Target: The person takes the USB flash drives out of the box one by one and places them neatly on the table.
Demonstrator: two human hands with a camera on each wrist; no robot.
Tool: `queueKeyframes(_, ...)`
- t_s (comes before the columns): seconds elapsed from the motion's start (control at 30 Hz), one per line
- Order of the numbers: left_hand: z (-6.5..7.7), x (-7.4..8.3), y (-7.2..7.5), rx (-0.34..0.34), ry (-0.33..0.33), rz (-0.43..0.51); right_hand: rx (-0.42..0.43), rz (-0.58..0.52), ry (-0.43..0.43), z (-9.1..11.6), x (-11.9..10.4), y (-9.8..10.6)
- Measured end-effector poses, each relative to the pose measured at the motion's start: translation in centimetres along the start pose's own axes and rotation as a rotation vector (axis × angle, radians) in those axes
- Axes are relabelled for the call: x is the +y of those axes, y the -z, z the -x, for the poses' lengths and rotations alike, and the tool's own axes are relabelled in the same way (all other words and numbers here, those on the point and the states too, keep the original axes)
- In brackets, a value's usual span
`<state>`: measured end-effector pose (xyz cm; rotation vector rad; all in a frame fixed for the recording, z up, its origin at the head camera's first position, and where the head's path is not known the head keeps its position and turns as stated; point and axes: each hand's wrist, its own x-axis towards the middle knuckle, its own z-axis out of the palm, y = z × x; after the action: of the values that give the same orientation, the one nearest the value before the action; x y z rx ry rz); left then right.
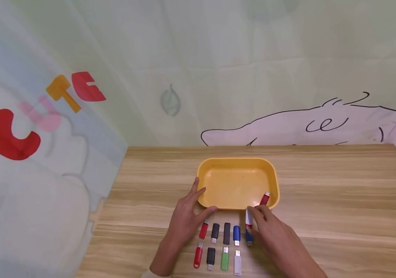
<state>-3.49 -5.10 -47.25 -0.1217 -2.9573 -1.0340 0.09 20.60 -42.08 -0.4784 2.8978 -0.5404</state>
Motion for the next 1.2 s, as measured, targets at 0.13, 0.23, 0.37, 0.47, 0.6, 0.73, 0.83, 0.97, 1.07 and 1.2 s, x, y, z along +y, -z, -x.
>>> queueKeyframes(0.13, 0.0, -0.1, 0.0, 0.001, -0.005, 0.002, 0.025, 0.023, 0.014, 0.5, -0.1, 0.0)
queueKeyframes(0.23, 0.0, -0.1, 0.0, 0.002, -0.008, 0.001, 0.014, 0.024, 0.01, 0.8, -0.1, -0.1)
queueKeyframes(0.37, 0.0, -0.1, 0.0, 0.005, -0.014, -0.003, -0.031, 0.004, -0.008, 1.0, 0.0, -0.4)
queueKeyframes(0.47, 0.0, -0.1, 0.0, 0.006, -0.017, -0.003, -0.075, -0.014, -0.006, 1.0, 0.2, -0.7)
queueKeyframes(0.6, 0.0, 0.0, 0.0, 0.01, -0.014, -0.013, -0.092, -0.007, 0.026, 1.3, 0.5, -0.9)
queueKeyframes(0.73, 0.1, 0.1, 0.0, 0.006, 0.012, -0.018, -0.088, 0.003, 0.047, 1.4, 0.7, -1.1)
queueKeyframes(0.83, 0.1, 0.2, 0.0, 0.005, 0.023, -0.013, -0.115, -0.005, 0.035, 1.3, 0.8, -1.4)
queueKeyframes(0.97, 0.1, 0.2, 0.1, 0.007, 0.013, -0.011, -0.148, -0.014, 0.014, 1.2, 0.9, -1.8)
queueKeyframes(1.07, 0.1, 0.3, 0.1, 0.007, 0.009, -0.005, -0.141, -0.002, 0.024, 1.4, 1.0, -2.0)
queueKeyframes(1.2, 0.1, 0.3, 0.1, 0.0, 0.01, -0.001, -0.098, 0.027, 0.075, 1.7, 1.2, -2.3)
